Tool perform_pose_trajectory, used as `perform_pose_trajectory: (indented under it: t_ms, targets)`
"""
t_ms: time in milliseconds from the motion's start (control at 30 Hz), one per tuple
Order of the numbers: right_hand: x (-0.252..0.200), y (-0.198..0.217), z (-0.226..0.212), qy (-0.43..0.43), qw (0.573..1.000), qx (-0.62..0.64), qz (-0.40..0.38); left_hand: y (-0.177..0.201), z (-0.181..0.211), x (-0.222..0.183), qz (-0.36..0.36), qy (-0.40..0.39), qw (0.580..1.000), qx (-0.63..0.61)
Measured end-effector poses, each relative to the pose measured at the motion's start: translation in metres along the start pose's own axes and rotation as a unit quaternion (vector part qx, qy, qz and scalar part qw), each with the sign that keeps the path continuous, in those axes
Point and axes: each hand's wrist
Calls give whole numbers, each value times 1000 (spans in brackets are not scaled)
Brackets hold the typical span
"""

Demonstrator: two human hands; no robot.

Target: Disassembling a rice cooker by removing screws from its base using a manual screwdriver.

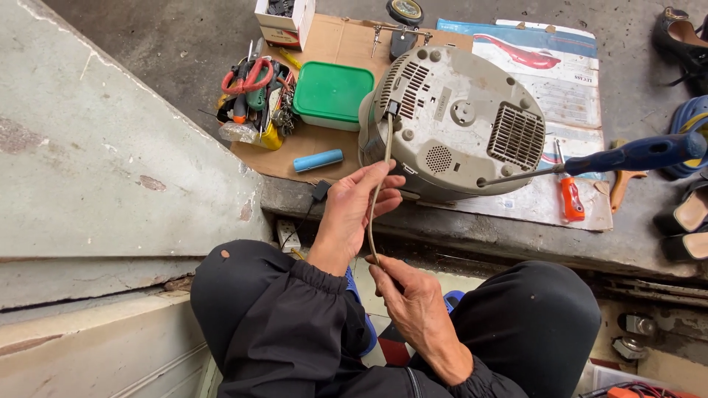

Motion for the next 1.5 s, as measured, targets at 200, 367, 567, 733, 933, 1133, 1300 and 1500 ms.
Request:
perform_pose_trajectory:
  t_ms: [200, 367, 567, 733, 933, 1133, 1300, 1500]
  targets:
    - [3, 6, -2, -114, 990, 74, -43, 9, -4, 30, -13, 18, 990, -137]
    - [6, 5, 0, -137, 981, 130, -54, 14, -4, 36, -9, 36, 993, -110]
    - [12, -2, 4, -140, 974, 153, -92, 20, -3, 35, -19, 15, 994, -104]
    - [17, -8, 7, -53, 988, 61, -130, 20, 8, 27, -20, 0, 998, -60]
    - [2, 35, -23, 67, 998, -5, 3, 37, 32, 29, -6, -1, 998, 70]
    - [-25, 224, 46, 122, 894, -322, 287, 55, 65, 52, -18, 21, 953, 302]
    - [22, 321, 18, 158, 735, -603, 268, 57, 111, 63, -22, 74, 853, 517]
    - [18, 263, -84, -143, 798, -539, 231, 100, 101, 106, -55, -93, 794, 598]
Point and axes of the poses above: each hand's wrist, its own x-axis towards the middle knuckle, its own y-axis out of the back of the hand, z = x × y, and after that the axes turned 11 degrees about -z, right-handed
